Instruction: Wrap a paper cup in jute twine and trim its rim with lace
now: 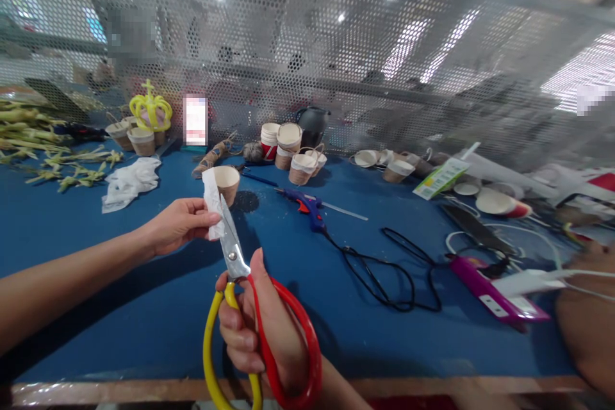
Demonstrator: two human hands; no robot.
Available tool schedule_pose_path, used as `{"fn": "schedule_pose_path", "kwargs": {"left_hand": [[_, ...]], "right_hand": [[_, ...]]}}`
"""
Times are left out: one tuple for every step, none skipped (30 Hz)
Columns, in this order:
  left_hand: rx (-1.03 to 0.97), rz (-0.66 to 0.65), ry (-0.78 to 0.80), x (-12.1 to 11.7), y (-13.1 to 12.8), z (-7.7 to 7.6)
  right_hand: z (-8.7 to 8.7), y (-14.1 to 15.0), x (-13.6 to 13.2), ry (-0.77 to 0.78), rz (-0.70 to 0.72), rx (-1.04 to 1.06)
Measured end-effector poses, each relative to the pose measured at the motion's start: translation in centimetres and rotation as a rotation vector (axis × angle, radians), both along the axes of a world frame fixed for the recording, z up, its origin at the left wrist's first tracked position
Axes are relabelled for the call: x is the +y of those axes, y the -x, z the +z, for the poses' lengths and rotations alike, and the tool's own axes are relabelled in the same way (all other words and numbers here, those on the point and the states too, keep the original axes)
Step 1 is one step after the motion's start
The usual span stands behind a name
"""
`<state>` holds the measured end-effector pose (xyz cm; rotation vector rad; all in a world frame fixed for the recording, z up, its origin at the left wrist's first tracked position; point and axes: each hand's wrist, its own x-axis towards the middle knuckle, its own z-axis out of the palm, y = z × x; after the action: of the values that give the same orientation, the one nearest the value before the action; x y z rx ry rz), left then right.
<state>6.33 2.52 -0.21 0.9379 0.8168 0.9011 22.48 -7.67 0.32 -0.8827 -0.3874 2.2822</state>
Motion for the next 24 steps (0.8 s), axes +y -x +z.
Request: {"fn": "schedule_pose_path", "kwargs": {"left_hand": [[0.004, 0.000, -0.001, 0.0, 0.0, 0.0], [0.007, -0.001, -0.003, 0.0, 0.0, 0.0], [0.010, -0.003, -0.005, 0.0, 0.0, 0.0], [0.012, -0.006, -0.007, 0.0, 0.0, 0.0], [0.012, -0.010, -0.010, 0.0, 0.0, 0.0], [0.012, -0.014, -0.013, 0.0, 0.0, 0.0], [0.012, -0.017, -0.015, 0.0, 0.0, 0.0], [0.011, -0.020, -0.018, 0.1, 0.0, -0.1], [0.010, -0.022, -0.020, 0.1, 0.0, -0.1], [0.008, -0.023, -0.022, 0.1, 0.0, -0.1], [0.007, -0.025, -0.023, 0.1, 0.0, -0.1], [0.005, -0.026, -0.025, 0.1, 0.0, -0.2], [0.003, -0.028, -0.026, 0.0, 0.0, -0.2], [0.001, -0.030, -0.026, 0.0, 0.0, -0.2], [-0.001, -0.032, -0.024, 0.0, 0.1, -0.2], [-0.001, -0.035, -0.022, -0.1, 0.1, -0.2], [-0.002, -0.039, -0.018, -0.1, 0.1, -0.2], [-0.003, -0.042, -0.015, -0.1, 0.1, -0.2], [-0.005, -0.044, -0.014, -0.1, 0.1, -0.2], [-0.008, -0.044, -0.014, -0.1, 0.1, -0.2], [-0.010, -0.043, -0.014, -0.1, 0.1, -0.2], [-0.013, -0.041, -0.016, -0.1, 0.1, -0.2], [-0.014, -0.039, -0.018, -0.1, 0.1, -0.2], [-0.015, -0.037, -0.018, -0.1, 0.1, -0.2]], "right_hand": [[0.0, 0.0, 0.0, 0.003, 0.003, -0.005], [0.0, 0.0, 0.0, 0.005, 0.006, -0.009], [0.0, -0.1, 0.1, 0.005, 0.009, -0.011], [-0.1, -0.1, 0.1, 0.004, 0.010, -0.012], [-0.1, -0.1, 0.1, 0.002, 0.015, -0.011], [-0.1, 0.0, 0.2, -0.002, 0.020, -0.008], [-0.1, 0.0, 0.2, -0.007, 0.020, -0.004], [-0.1, 0.1, 0.2, -0.017, 0.014, 0.003], [-0.1, 0.2, 0.1, -0.028, 0.003, 0.012], [-0.1, 0.3, 0.1, -0.041, -0.014, 0.026], [-0.1, 0.3, 0.1, -0.053, -0.033, 0.040], [0.0, 0.4, 0.0, -0.060, -0.046, 0.053], [0.0, 0.4, 0.0, -0.061, -0.047, 0.064], [0.1, 0.4, 0.0, -0.057, -0.043, 0.073], [0.1, 0.4, 0.1, -0.051, -0.037, 0.077], [0.2, 0.3, 0.2, -0.044, -0.034, 0.080], [0.3, 0.3, 0.3, -0.039, -0.031, 0.080], [0.4, 0.3, 0.4, -0.037, -0.033, 0.080], [0.5, 0.2, 0.5, -0.037, -0.036, 0.077], [0.6, 0.2, 0.6, -0.036, -0.035, 0.072], [0.7, 0.2, 0.7, -0.034, -0.029, 0.068], [0.7, 0.3, 0.7, -0.029, -0.021, 0.064], [0.8, 0.3, 0.8, -0.021, -0.015, 0.060], [0.9, 0.3, 0.9, -0.013, -0.012, 0.058]]}}
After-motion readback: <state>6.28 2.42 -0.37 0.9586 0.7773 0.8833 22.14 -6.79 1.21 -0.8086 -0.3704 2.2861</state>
